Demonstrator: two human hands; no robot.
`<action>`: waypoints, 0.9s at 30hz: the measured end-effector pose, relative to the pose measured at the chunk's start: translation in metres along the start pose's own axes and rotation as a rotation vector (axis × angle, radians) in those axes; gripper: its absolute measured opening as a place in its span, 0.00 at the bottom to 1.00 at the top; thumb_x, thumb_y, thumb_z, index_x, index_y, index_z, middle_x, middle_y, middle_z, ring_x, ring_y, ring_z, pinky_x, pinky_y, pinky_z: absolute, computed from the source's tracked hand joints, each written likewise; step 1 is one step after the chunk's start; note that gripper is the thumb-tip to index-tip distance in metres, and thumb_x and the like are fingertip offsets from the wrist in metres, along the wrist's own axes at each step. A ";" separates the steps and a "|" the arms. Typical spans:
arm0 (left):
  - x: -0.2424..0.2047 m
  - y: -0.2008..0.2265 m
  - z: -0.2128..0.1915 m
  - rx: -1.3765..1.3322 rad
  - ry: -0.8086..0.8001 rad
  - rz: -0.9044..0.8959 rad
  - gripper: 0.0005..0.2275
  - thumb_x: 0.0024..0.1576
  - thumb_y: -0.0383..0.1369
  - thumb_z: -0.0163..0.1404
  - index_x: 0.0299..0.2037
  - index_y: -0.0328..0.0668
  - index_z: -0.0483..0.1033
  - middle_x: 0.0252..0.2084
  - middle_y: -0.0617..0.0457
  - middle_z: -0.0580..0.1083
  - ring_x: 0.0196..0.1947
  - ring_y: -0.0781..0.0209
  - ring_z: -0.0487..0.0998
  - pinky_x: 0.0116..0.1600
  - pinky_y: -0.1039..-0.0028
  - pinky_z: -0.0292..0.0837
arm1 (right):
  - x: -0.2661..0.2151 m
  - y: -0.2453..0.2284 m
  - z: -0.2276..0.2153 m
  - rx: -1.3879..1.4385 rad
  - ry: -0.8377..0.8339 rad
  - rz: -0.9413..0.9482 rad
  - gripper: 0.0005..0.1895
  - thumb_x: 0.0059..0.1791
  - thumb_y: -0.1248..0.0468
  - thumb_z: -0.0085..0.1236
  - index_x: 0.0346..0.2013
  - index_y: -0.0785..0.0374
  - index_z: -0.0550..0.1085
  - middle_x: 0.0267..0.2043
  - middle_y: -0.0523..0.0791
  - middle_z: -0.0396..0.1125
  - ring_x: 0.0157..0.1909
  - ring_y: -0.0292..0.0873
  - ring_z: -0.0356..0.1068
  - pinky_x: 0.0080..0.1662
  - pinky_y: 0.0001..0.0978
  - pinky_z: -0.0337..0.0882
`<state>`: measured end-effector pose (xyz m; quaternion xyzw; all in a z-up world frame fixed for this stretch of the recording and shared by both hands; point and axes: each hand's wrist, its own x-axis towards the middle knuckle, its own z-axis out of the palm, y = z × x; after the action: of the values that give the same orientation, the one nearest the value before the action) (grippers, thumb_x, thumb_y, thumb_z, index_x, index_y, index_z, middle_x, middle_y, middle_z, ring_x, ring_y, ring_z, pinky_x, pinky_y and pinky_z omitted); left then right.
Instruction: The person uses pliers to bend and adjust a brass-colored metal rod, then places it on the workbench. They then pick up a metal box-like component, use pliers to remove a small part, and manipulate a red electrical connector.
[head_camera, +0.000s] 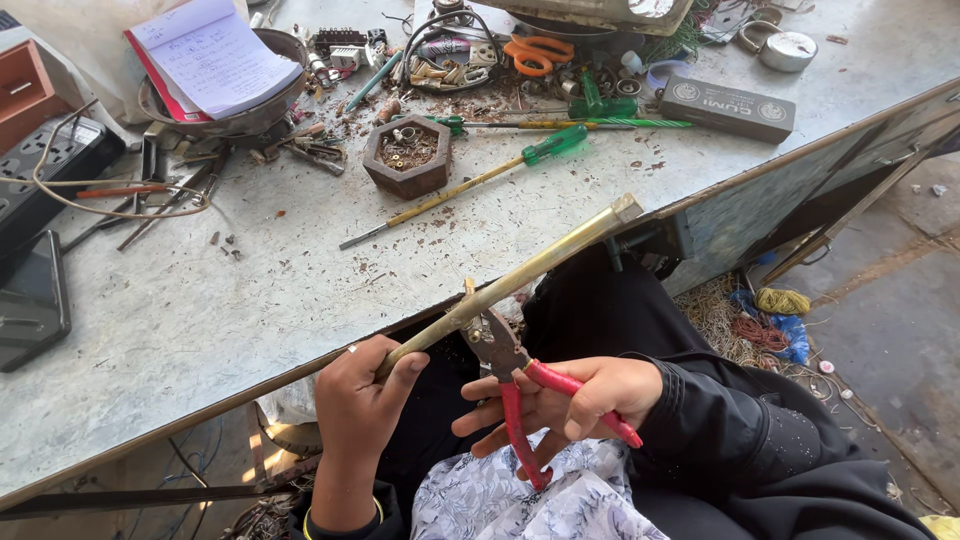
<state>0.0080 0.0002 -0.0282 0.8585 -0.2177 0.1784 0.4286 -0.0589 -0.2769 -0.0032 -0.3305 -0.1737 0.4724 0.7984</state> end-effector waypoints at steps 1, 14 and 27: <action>0.000 -0.001 -0.001 -0.001 0.001 -0.002 0.20 0.53 0.53 0.56 0.24 0.43 0.79 0.13 0.58 0.65 0.15 0.65 0.65 0.23 0.72 0.57 | 0.001 0.001 0.000 0.007 -0.003 0.002 0.56 0.40 0.68 0.55 0.79 0.66 0.41 0.79 0.61 0.44 0.79 0.62 0.47 0.68 0.61 0.62; -0.001 0.000 -0.004 0.089 0.110 0.040 0.18 0.50 0.50 0.61 0.28 0.41 0.82 0.14 0.59 0.67 0.14 0.69 0.67 0.22 0.75 0.58 | 0.004 0.017 -0.017 -0.171 0.189 -0.067 0.51 0.44 0.73 0.53 0.82 0.71 0.51 0.42 0.47 0.57 0.46 0.41 0.59 0.53 0.38 0.65; 0.001 -0.009 -0.012 0.049 0.056 0.016 0.18 0.50 0.50 0.61 0.29 0.41 0.81 0.13 0.61 0.66 0.13 0.71 0.65 0.22 0.77 0.56 | -0.006 0.000 -0.004 -0.210 0.109 -0.055 0.45 0.43 0.71 0.50 0.76 0.76 0.53 0.52 0.53 0.66 0.54 0.45 0.68 0.59 0.40 0.71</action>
<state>0.0118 0.0150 -0.0268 0.8618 -0.2080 0.2110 0.4118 -0.0595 -0.2841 -0.0062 -0.4327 -0.1877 0.4110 0.7801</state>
